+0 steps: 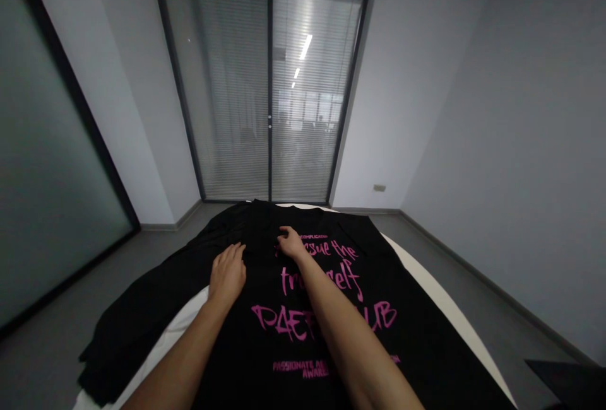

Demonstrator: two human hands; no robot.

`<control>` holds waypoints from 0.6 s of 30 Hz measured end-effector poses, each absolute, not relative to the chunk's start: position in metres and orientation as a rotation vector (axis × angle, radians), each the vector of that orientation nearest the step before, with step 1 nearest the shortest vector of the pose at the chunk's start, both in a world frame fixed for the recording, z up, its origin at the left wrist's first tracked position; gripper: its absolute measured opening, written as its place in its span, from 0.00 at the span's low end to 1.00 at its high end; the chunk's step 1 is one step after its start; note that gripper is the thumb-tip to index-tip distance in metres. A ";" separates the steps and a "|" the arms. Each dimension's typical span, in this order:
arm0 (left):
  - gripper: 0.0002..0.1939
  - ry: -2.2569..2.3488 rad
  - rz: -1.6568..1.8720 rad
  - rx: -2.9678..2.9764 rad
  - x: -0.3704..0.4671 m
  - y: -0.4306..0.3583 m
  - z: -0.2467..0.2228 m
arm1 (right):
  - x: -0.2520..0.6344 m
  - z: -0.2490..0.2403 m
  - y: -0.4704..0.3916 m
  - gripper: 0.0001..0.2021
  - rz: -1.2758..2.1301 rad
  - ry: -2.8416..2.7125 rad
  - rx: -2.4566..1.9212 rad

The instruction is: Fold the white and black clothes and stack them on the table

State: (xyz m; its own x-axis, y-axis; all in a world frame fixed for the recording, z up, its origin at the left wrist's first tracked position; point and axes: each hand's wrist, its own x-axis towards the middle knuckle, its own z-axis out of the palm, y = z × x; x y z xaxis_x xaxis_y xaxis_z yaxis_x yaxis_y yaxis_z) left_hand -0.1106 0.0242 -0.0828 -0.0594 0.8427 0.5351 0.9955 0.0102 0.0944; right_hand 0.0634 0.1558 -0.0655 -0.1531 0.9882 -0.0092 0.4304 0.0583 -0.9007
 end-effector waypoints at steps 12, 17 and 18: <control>0.27 -1.956 -0.599 -1.888 -0.110 0.027 -0.087 | 0.043 -0.070 0.159 0.28 1.486 -1.159 -1.134; 0.27 -1.931 -0.596 -1.876 -0.110 0.026 -0.087 | 0.039 -0.073 0.160 0.23 1.529 -0.966 -1.159; 0.27 -1.929 -0.596 -1.879 -0.110 0.025 -0.087 | 0.040 -0.073 0.161 0.22 1.532 -0.947 -1.160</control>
